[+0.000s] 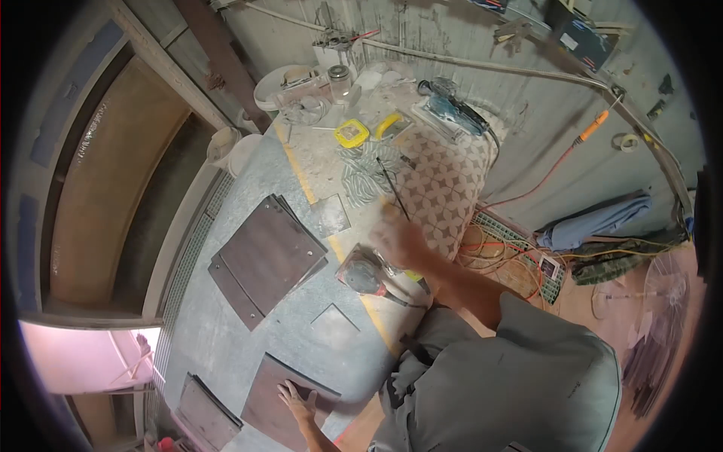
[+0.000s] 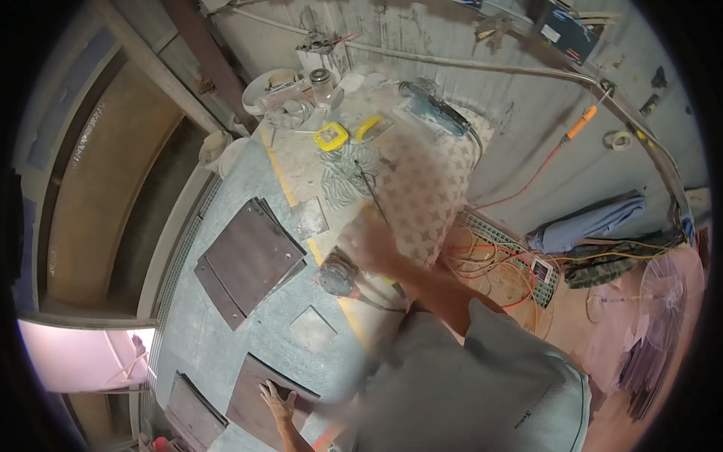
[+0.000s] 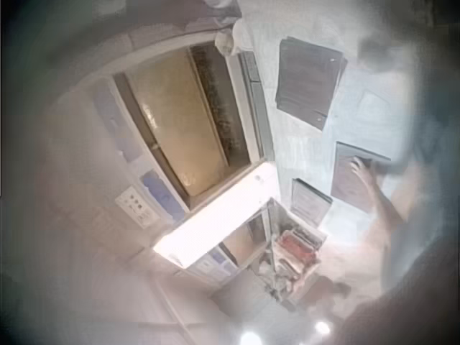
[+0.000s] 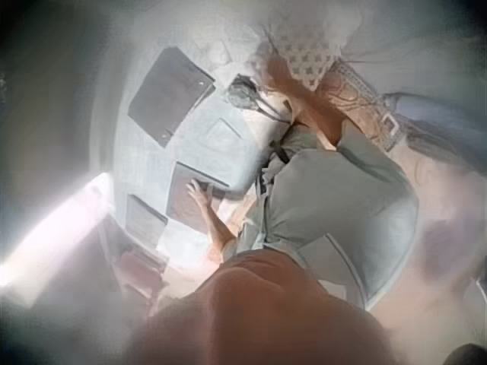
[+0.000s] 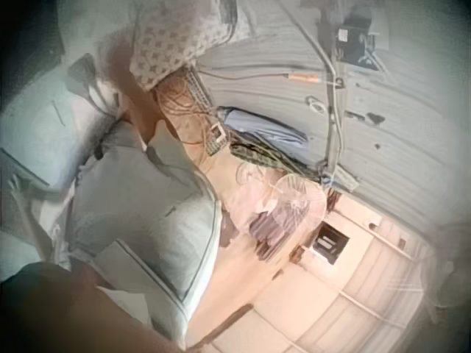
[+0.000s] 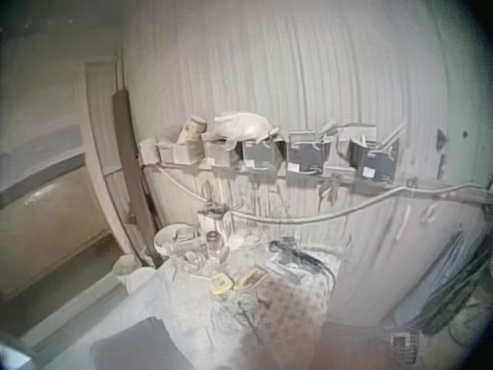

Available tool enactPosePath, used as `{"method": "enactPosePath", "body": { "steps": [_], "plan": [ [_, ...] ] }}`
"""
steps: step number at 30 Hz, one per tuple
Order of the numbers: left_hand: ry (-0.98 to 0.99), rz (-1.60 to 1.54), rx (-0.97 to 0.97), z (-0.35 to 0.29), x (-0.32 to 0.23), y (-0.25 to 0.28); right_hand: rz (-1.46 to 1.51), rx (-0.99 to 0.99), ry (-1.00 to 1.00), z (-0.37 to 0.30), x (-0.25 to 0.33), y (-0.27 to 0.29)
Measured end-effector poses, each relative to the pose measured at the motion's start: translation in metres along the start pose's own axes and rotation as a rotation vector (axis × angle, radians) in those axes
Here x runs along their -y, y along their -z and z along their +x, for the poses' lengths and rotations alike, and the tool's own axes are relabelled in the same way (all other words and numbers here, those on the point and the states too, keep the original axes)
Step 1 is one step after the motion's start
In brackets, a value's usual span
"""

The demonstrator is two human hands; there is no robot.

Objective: The person uses a sanding block to sand multiple flat panels, wiping away dust and using a brush to apply detail lines along the edges of the panels.

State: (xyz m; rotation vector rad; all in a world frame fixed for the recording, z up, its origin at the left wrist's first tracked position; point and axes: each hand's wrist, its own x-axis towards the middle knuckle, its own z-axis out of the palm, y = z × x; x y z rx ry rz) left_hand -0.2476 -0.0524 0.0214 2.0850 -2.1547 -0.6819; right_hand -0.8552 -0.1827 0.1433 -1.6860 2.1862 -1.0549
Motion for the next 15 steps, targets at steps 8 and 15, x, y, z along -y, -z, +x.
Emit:
{"method": "enactPosePath", "body": {
  "steps": [8,15],
  "plan": [
    [0.176,-0.001,-0.077,0.058,-0.055,-0.055,-0.474,-0.007,0.088,0.030,-0.320,-0.097],
    [0.537,0.047,-0.296,0.048,-0.208,-0.073,0.206,0.369,0.015,0.020,-0.297,0.025]
  ]
}}
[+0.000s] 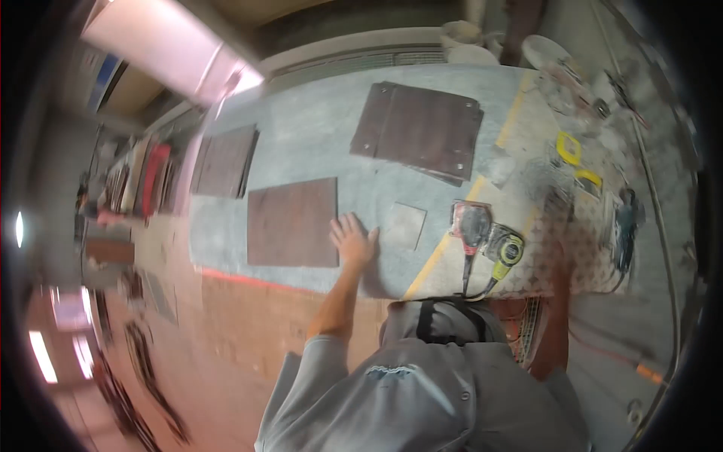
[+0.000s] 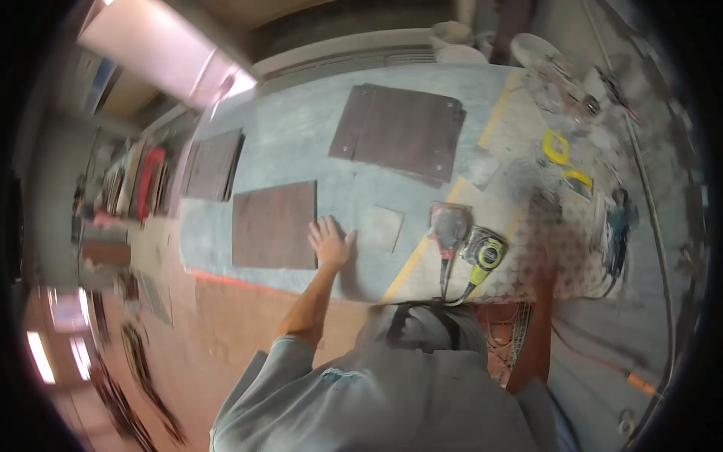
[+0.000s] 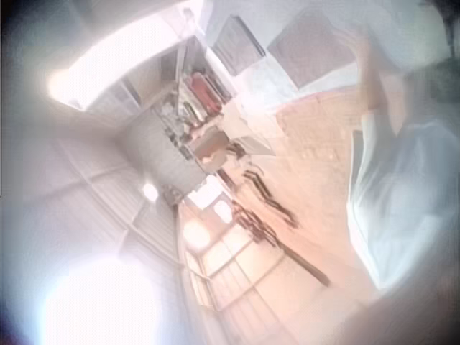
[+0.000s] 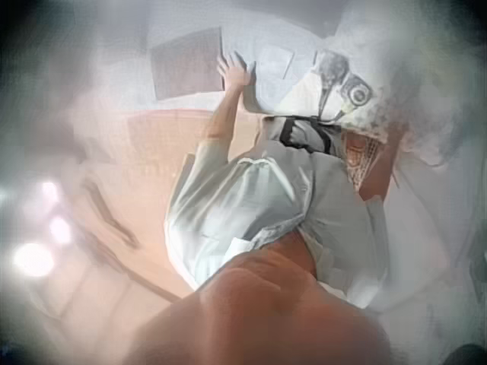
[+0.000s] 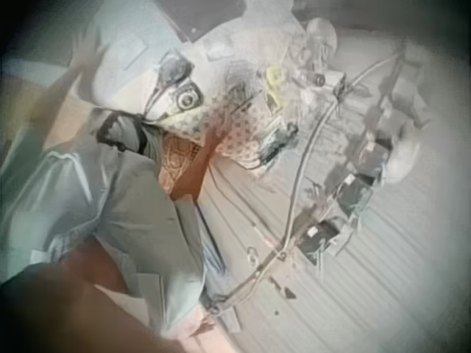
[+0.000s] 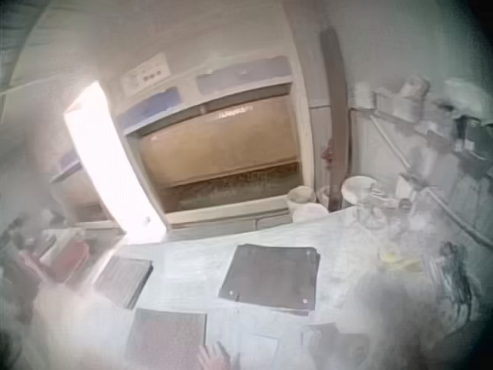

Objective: The person uses a sanding block to sand multiple flat panels, wiping away dust and using a brush to apply detail lines along the edges of the panels.

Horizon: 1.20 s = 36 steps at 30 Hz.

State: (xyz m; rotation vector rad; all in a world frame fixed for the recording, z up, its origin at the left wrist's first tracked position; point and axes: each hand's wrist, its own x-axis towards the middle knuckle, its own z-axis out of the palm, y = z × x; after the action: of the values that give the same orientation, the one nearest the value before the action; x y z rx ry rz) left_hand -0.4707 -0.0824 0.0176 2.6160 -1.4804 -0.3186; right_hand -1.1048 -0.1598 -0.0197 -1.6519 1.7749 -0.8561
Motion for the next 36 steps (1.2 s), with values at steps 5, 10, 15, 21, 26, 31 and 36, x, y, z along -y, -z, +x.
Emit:
{"method": "enactPosePath", "body": {
  "steps": [5,10,15,21,26,31,36],
  "plan": [
    [0.000,-0.258,-0.056,-0.063,-0.064,-0.069,0.279,0.121,-0.282,-0.033,0.111,0.094],
    [0.123,-0.780,-0.162,-0.103,-0.089,-0.044,0.074,0.128,0.105,0.001,0.120,0.125],
    [0.113,-0.945,-0.623,-0.084,-0.184,0.016,0.304,-0.059,0.111,0.084,0.123,0.158],
    [-0.298,-0.796,-0.341,-0.071,-0.368,0.078,0.336,-0.373,0.119,0.206,0.205,0.223],
    [-0.565,-0.592,0.039,-0.039,-0.485,0.011,-0.041,-0.534,0.406,0.317,0.183,0.294],
    [-0.655,-0.368,0.294,-0.009,-0.534,-0.064,-0.345,-0.715,0.543,0.443,0.135,0.327],
    [-0.757,-0.040,0.313,0.000,-0.569,-0.098,-0.838,-0.869,0.704,0.551,0.101,0.349]
  ]
}}
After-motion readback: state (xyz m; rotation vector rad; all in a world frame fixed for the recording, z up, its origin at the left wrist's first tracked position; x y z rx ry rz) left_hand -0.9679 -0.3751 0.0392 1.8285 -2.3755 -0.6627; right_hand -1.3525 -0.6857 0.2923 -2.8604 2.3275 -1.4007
